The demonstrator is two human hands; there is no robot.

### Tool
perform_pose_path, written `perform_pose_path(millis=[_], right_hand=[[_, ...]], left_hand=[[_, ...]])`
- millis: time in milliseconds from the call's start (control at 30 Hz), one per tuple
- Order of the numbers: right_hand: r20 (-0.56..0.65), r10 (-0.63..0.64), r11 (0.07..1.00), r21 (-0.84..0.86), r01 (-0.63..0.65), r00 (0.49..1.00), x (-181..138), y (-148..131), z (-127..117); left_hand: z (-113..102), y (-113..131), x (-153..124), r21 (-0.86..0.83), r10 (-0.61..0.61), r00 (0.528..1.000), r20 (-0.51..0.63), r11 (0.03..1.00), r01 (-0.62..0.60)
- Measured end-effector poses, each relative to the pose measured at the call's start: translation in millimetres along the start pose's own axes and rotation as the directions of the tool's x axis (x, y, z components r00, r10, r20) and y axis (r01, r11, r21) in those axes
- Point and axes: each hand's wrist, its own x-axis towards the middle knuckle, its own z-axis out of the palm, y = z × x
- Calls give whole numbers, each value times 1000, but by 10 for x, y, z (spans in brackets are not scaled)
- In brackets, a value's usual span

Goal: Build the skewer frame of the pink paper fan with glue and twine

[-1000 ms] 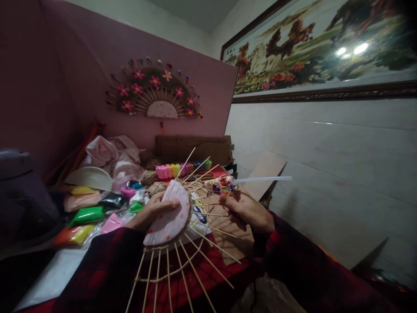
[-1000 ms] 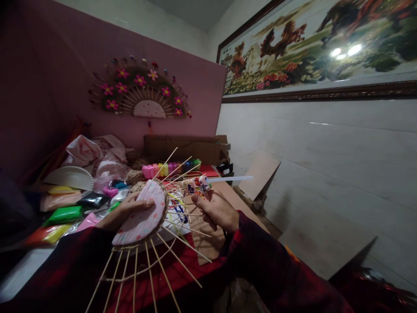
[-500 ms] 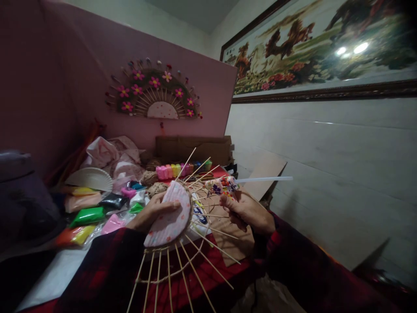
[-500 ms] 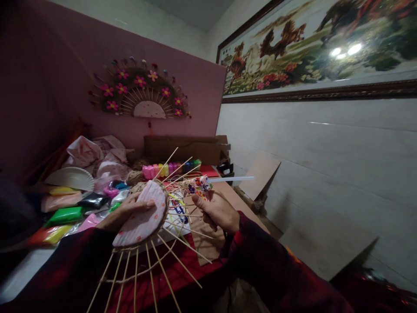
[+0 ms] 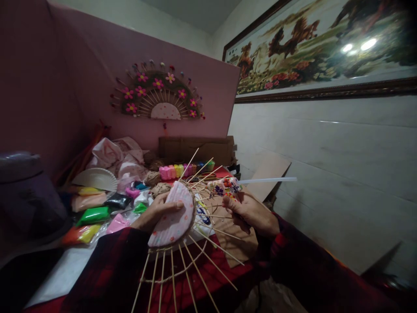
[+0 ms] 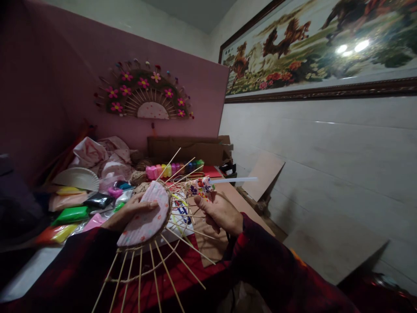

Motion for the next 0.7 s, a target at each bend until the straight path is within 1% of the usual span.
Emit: perform_pose_path(millis=[300, 500, 700], right_hand=[[22, -19, 1000, -14, 19, 1000, 16, 19, -8], [25, -28, 1000, 11, 28, 999, 33, 60, -8], [13, -24, 1000, 17, 24, 1000, 19, 24, 3]], left_hand=[[13, 0, 0, -6, 19, 1000, 9, 1000, -19], [25, 18, -17, -1, 24, 1000, 10, 1000, -24], [23, 15, -17, -5, 25, 1000, 12, 1000, -25]])
